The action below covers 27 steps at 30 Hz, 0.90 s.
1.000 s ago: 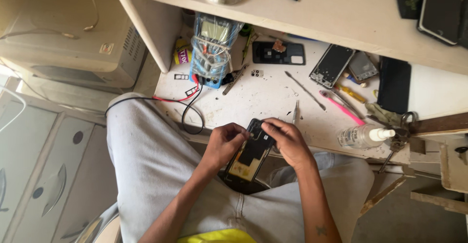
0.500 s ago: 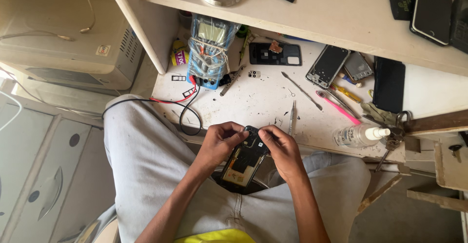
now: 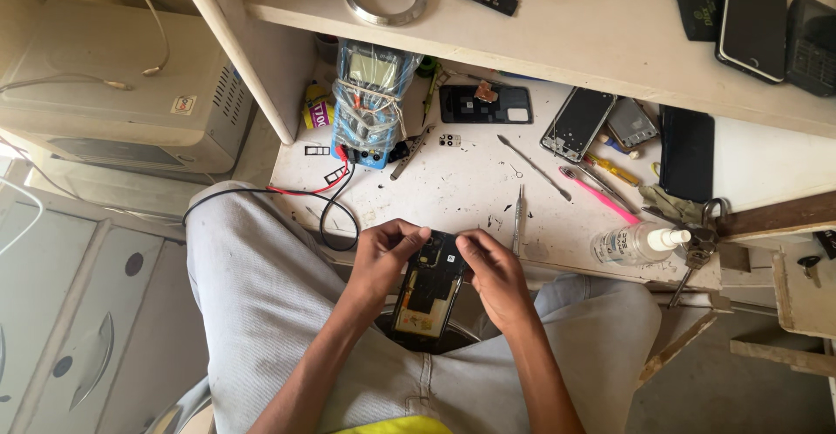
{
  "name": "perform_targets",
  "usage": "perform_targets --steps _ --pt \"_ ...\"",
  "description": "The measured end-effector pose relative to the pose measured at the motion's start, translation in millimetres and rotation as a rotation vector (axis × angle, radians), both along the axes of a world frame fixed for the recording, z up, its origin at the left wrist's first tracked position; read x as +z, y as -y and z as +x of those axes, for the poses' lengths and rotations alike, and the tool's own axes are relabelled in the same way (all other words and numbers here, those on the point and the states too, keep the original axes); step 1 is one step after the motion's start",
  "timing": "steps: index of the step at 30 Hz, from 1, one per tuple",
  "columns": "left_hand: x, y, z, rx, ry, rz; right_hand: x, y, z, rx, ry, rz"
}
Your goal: The person sits at a repair workbench and works on a disassembled smartphone, pressing and positioning components on the phone body, using a screwdriver on the device, and manipulating the phone frame and back cover while reassembling it.
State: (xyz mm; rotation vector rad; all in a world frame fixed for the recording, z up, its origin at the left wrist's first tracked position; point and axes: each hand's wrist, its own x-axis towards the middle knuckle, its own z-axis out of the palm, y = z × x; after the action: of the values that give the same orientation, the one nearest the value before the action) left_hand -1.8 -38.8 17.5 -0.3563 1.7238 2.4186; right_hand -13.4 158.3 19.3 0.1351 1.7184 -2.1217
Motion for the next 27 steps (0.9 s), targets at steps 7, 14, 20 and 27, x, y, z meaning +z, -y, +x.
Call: perform_targets --steps 7,14,20,27 --pt "5 -3 -1 -0.107 0.003 -0.053 3 4 -1 0.000 -0.018 0.038" --pt "-3 3 -2 -0.033 0.006 0.026 -5 9 2 -0.035 0.047 -0.007" --pt "-5 1 -1 -0.015 0.001 0.042 -11 5 2 -0.057 0.079 -0.043" --pt "-4 8 -3 0.046 0.031 0.042 -19 4 10 0.025 0.064 -0.012"
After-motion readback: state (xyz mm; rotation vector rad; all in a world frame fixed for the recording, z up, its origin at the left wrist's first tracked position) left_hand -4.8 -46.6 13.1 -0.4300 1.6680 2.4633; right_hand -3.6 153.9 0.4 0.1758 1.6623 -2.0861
